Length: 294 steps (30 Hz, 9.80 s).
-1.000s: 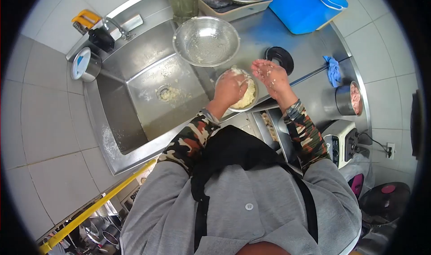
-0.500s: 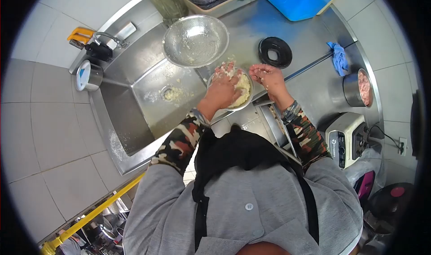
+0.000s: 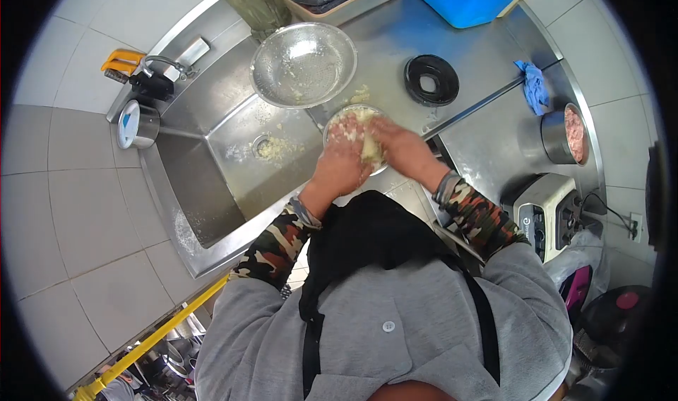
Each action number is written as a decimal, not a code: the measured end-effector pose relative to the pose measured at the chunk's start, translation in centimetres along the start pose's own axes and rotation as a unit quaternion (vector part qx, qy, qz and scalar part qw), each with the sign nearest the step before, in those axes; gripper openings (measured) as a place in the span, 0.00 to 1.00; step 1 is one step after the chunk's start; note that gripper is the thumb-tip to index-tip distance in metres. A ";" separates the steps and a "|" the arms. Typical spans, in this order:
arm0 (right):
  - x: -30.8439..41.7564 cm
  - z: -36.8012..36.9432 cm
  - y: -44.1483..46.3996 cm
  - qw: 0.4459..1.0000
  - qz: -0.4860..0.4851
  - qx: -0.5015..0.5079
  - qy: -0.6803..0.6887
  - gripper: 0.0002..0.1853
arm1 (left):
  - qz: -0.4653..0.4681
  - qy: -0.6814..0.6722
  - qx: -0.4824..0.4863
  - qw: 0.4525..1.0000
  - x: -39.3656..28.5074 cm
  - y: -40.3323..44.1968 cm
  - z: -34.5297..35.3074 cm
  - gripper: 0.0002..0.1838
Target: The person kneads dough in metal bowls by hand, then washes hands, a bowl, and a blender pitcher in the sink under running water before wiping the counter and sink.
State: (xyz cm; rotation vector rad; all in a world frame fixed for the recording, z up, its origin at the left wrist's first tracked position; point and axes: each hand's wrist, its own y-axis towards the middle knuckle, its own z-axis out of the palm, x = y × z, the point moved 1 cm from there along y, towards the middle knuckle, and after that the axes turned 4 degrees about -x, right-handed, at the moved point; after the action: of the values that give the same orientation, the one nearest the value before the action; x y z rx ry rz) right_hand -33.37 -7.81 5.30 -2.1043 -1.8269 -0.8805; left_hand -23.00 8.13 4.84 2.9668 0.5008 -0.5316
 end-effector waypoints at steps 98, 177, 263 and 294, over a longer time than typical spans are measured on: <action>23.2 28.5 43.7 0.636 0.365 0.180 0.656 0.12 | -0.215 -0.888 -0.328 0.240 43.1 -2.8 -11.5 0.14; -8.0 4.8 25.9 0.912 0.316 -0.115 -0.235 0.23 | -0.282 -0.849 -0.324 0.308 43.2 -1.3 -8.9 0.17; 9.5 25.3 35.4 0.977 0.050 0.205 -0.043 0.18 | -0.481 -0.668 -0.302 0.481 41.9 -18.3 -5.0 0.21; 18.7 25.3 35.4 0.985 0.112 -0.018 0.127 0.22 | -0.399 -0.772 -0.434 0.237 44.6 -15.8 -4.7 0.29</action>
State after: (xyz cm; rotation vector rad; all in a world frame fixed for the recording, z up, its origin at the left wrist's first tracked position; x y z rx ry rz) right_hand 8.78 13.76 3.38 -2.0579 -1.4273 -1.0716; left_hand 12.76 37.15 -6.87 0.0283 1.1384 -1.7905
